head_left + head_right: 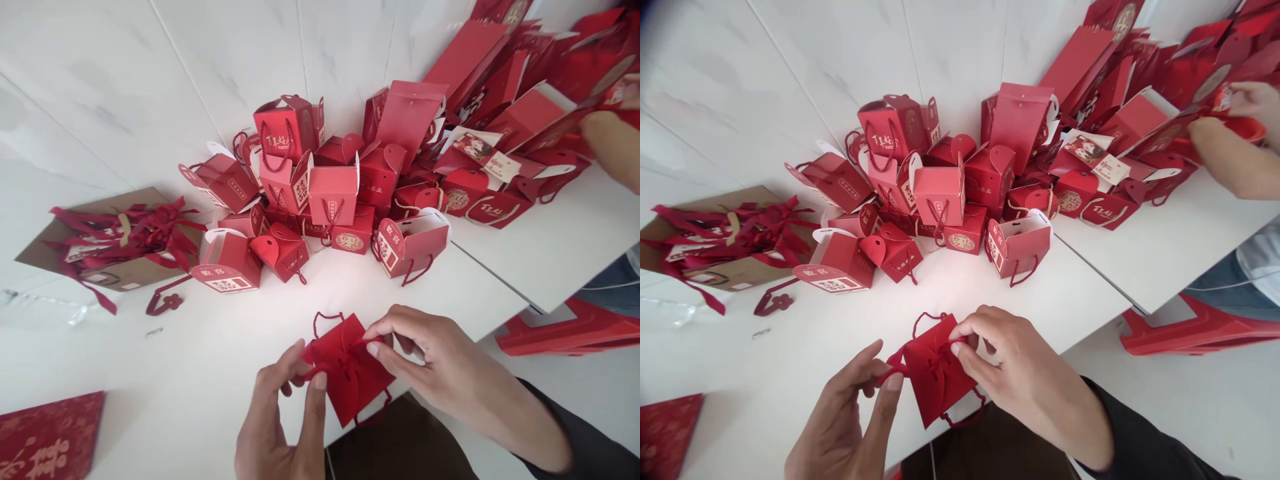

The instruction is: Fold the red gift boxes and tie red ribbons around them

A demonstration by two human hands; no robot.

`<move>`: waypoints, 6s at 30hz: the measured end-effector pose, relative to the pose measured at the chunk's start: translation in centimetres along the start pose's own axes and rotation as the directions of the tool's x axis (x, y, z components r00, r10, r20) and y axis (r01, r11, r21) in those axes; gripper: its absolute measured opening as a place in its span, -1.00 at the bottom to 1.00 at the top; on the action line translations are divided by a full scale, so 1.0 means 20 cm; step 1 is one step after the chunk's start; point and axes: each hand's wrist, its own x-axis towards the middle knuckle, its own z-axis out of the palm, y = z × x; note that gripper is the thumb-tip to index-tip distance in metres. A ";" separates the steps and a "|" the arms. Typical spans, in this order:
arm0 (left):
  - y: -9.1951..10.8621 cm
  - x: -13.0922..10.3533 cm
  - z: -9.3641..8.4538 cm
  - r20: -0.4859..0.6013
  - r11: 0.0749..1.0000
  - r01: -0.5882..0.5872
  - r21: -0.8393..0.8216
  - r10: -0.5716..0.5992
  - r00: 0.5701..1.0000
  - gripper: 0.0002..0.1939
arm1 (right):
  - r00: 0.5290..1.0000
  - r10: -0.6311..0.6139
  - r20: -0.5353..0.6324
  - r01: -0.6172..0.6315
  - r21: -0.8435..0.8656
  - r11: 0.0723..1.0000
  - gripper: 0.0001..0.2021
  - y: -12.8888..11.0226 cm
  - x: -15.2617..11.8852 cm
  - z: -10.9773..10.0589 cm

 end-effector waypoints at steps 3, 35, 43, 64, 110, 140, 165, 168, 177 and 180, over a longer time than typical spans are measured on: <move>0.03 0.01 0.01 0.086 0.993 -0.104 -0.063 0.109 0.990 -0.63 | 0.997 -0.029 0.065 0.021 0.120 0.993 -0.92 -0.04 0.03 0.03; 0.04 -0.02 0.08 0.154 0.895 0.366 -0.256 -0.335 0.929 -0.71 | 0.994 0.008 0.111 -0.027 0.167 0.986 -0.83 -0.01 0.06 -0.06; 0.00 0.04 0.08 0.279 0.916 0.349 -0.199 -0.288 0.916 -0.59 | 0.987 0.016 0.161 -0.050 0.215 0.975 -0.83 -0.04 0.07 -0.04; 0.00 0.11 0.04 0.593 0.993 0.120 0.016 -0.106 0.798 -0.66 | 0.984 -0.158 0.078 0.149 0.103 0.983 -0.87 -0.04 0.09 0.01; 0.02 0.16 0.02 0.664 0.748 0.625 -0.226 -0.351 0.660 -0.67 | 0.998 -0.055 0.040 0.050 0.100 0.994 -0.73 0.00 -0.01 0.08; 0.04 0.16 0.02 0.647 0.781 0.590 -0.204 -0.345 0.680 -0.65 | 0.997 -0.081 0.009 0.080 0.111 0.991 -0.81 0.00 -0.01 0.10; 0.01 0.15 0.00 0.691 0.803 0.570 -0.174 -0.313 0.652 -0.73 | 0.936 -0.348 -0.062 0.341 -0.091 0.936 -0.87 0.03 -0.02 0.11; 0.01 0.14 0.01 0.663 0.822 0.545 -0.163 -0.318 0.678 -0.77 | 0.956 -0.291 -0.047 0.291 -0.009 0.957 -0.77 0.05 -0.02 0.11; 0.00 0.04 0.06 0.370 0.980 0.192 -0.056 -0.158 0.916 -0.58 | 0.993 -0.103 0.059 0.096 0.119 0.988 -0.62 0.06 0.01 0.11; -0.05 0.01 0.09 0.252 0.988 -0.149 0.048 0.133 0.959 -0.53 | 0.993 -0.084 0.078 0.072 0.139 0.988 -0.68 0.04 0.02 0.10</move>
